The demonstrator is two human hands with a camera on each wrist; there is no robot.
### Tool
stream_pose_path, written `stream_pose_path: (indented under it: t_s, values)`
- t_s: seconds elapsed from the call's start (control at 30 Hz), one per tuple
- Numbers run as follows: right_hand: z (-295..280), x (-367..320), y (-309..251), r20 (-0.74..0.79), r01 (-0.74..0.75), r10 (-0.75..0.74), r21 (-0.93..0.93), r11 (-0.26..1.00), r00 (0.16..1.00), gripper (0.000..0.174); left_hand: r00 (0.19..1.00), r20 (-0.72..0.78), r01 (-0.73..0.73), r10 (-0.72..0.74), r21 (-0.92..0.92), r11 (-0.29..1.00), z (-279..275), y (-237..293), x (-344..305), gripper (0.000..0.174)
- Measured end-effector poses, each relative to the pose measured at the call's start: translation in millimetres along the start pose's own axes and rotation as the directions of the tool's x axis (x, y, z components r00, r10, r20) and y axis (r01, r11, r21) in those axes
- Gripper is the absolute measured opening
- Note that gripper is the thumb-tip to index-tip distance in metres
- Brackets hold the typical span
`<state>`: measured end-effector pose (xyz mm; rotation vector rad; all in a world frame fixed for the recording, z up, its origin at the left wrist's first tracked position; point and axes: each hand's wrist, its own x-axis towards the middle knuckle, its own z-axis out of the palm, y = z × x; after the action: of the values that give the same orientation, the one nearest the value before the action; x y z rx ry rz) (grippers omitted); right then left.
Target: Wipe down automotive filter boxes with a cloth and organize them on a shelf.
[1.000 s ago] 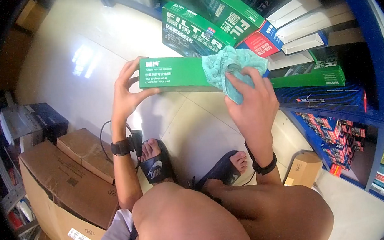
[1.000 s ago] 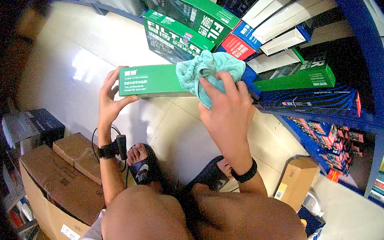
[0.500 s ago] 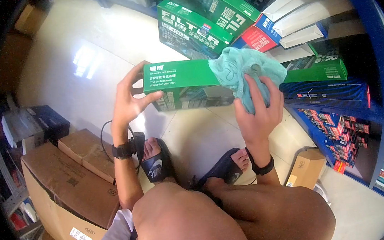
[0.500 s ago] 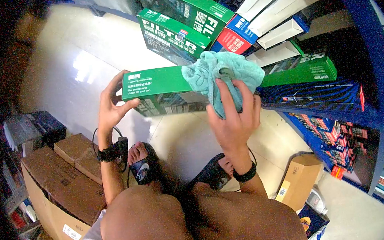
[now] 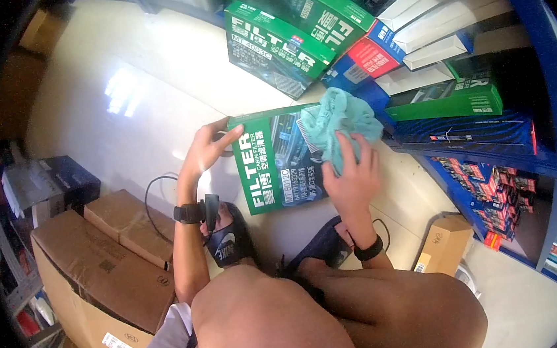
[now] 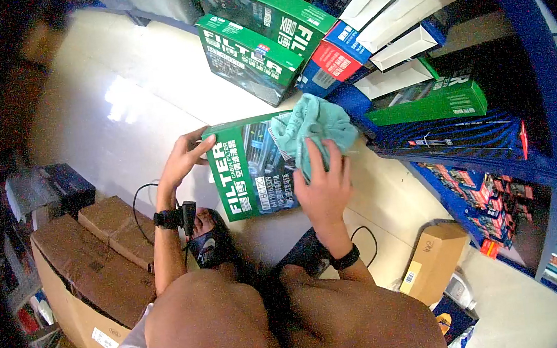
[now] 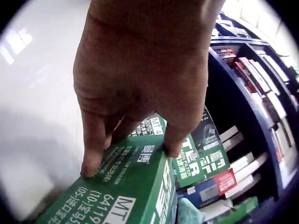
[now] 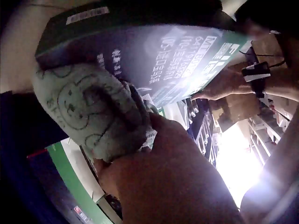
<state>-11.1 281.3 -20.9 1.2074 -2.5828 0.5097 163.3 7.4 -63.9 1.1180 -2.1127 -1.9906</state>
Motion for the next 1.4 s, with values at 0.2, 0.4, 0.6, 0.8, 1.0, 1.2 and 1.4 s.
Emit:
stream_pose_path:
  t_s: [0.2, 0.4, 0.6, 0.8, 1.0, 1.2, 1.4]
  values:
    - [16, 14, 0, 0.039, -0.018, 0.014, 0.111, 0.994, 0.999, 0.046, 0.994, 0.079, 0.080, -0.078, -0.023, 0.997, 11, -20, 5, 0.082]
    - [18, 37, 12, 0.281, -0.068, 0.057, 0.028, 0.997, 0.958, 0.036, 0.993, 0.004, 0.120, -0.120, 0.048, 0.992, 19, -16, 4, 0.060]
    - [16, 40, 7, 0.256, -0.101, 0.081, 0.065, 0.993, 0.963, 0.042, 0.985, -0.153, -0.051, 0.084, 0.208, 0.977, 20, -21, 8, 0.037]
    - [44, 27, -12, 0.271, 0.016, 0.009, -0.090, 0.996, 0.963, 0.045, 0.987, -0.157, -0.020, 0.027, 0.042, 0.999, 17, -36, 20, 0.029]
    - [62, 31, -106, 0.438, 0.104, -0.191, 0.215, 0.971, 0.879, 0.049, 0.993, -0.117, -0.030, 0.011, -0.162, 0.986, 17, -59, 26, 0.031]
    - [51, 36, -82, 0.372, 0.094, -0.165, 0.201, 0.975, 0.913, 0.037, 0.997, -0.025, 0.076, -0.080, -0.114, 0.991, 7, -39, 20, 0.027]
    - [39, 55, 5, 0.318, -0.065, 0.087, -0.079, 0.995, 0.944, 0.048, 0.987, -0.148, -0.066, 0.068, 0.017, 0.998, 18, -26, 19, 0.027]
